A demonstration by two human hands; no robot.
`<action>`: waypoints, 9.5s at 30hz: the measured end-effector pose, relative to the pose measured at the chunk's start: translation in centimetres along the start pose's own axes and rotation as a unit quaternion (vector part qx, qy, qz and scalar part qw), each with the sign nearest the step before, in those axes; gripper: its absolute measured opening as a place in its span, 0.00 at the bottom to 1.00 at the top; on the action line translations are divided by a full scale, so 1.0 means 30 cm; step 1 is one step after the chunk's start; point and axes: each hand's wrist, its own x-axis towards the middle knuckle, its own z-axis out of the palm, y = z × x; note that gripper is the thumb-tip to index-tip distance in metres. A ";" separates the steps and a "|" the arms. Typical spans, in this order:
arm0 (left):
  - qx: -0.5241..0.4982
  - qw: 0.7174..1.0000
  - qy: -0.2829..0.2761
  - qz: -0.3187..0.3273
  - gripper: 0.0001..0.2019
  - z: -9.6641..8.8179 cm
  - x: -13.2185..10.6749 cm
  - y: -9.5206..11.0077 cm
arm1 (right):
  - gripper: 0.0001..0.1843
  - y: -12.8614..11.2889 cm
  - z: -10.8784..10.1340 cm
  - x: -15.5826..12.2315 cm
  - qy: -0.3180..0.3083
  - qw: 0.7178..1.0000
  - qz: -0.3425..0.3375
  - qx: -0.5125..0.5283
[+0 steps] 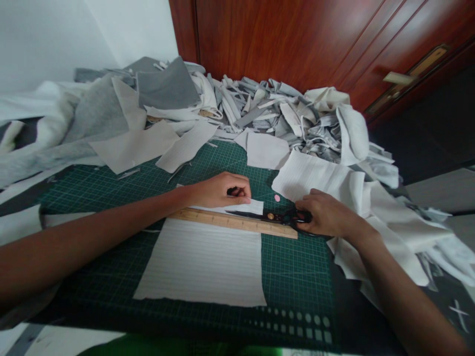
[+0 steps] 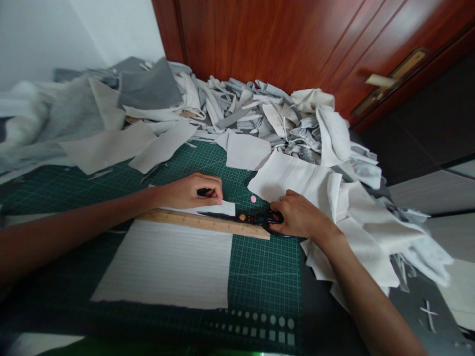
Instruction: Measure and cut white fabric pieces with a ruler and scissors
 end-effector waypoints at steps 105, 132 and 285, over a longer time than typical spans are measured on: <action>-0.090 0.995 0.042 -0.009 0.09 0.010 -0.005 -0.028 | 0.09 -0.092 -0.033 0.088 0.009 0.999 -0.034 -0.014; -0.090 0.994 0.051 -0.029 0.10 0.008 0.009 -0.015 | 0.14 -0.125 -0.070 0.115 -0.010 0.999 -0.020 -0.044; -0.209 0.966 0.080 -0.126 0.14 -0.025 0.007 0.043 | 0.17 -0.293 -0.146 0.262 -0.055 0.998 -0.013 0.007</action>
